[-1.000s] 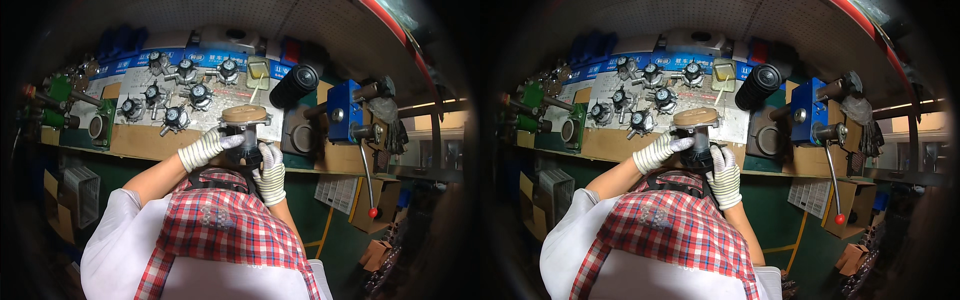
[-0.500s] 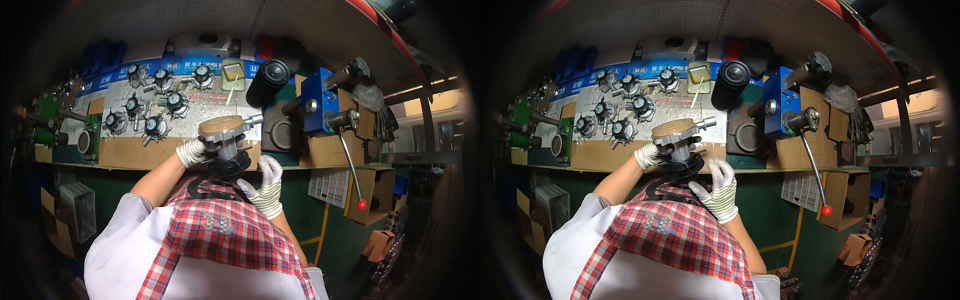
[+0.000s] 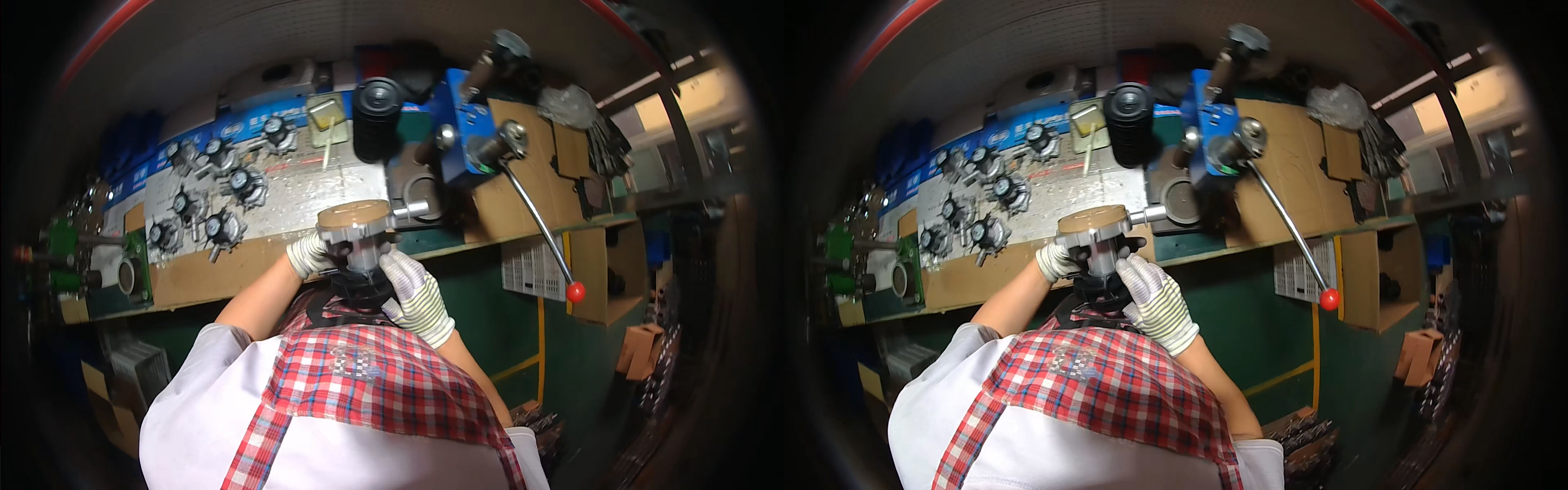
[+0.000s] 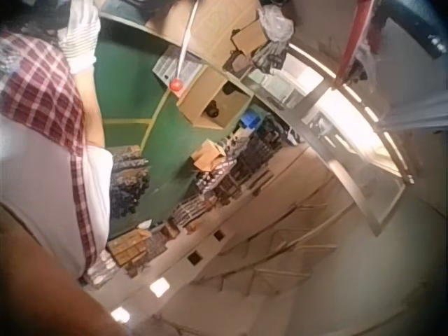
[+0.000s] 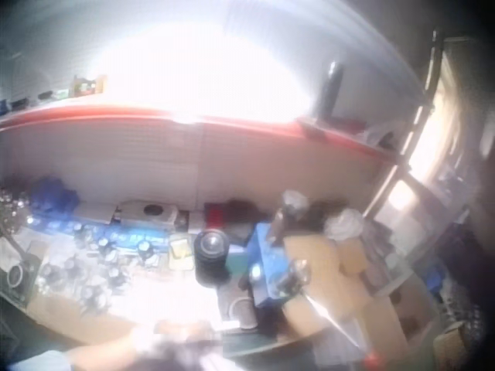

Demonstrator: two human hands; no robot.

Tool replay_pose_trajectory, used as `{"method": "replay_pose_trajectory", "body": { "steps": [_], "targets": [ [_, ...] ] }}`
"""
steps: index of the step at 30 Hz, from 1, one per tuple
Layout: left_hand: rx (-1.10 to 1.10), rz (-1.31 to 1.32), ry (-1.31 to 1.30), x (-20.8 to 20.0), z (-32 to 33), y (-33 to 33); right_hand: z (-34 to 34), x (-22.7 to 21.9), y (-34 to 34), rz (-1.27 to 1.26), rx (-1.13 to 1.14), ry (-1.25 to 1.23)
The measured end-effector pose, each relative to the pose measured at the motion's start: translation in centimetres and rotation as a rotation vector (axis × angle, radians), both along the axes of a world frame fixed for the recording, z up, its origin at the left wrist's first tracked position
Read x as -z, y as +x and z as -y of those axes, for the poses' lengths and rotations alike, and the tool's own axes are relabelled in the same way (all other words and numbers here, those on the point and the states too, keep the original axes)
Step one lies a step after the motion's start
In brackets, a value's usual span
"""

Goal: The person repeatedly picks up metal housings and black rubber boots, places them into a blue press, and uses a lever to press the boots onto the housings. They then remove the assembled units and place them on a nearby table.

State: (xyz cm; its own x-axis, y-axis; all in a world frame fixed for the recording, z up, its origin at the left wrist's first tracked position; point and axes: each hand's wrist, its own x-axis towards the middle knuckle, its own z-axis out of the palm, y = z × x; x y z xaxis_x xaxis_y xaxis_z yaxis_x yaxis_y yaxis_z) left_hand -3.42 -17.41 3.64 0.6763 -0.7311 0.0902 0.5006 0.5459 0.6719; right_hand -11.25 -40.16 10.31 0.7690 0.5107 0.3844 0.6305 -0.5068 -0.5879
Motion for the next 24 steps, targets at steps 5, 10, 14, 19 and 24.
{"method": "replay_pose_trajectory", "body": {
  "steps": [5, 10, 14, 19, 24],
  "targets": [
    [0.099, -0.731, 0.068, 2.7, 8.4, -1.4, 7.1, 4.9, 1.7, -0.752, 0.430, 0.547],
    [0.185, -0.676, 0.366, 3.9, 9.4, -3.0, 21.2, 8.7, 9.3, -1.023, 0.845, 0.989],
    [-0.242, -0.581, 0.625, 8.0, 4.1, -4.5, 31.1, 11.9, 16.9, -0.859, 0.920, 0.802],
    [-1.020, -0.115, 1.573, 14.2, -6.6, -1.9, 37.9, 19.8, 24.4, -0.911, 1.348, 1.304],
    [-0.818, 0.139, 2.510, 5.1, -14.9, 7.7, 39.5, 18.4, 21.5, -1.062, 1.220, 0.743]
  ]
}}
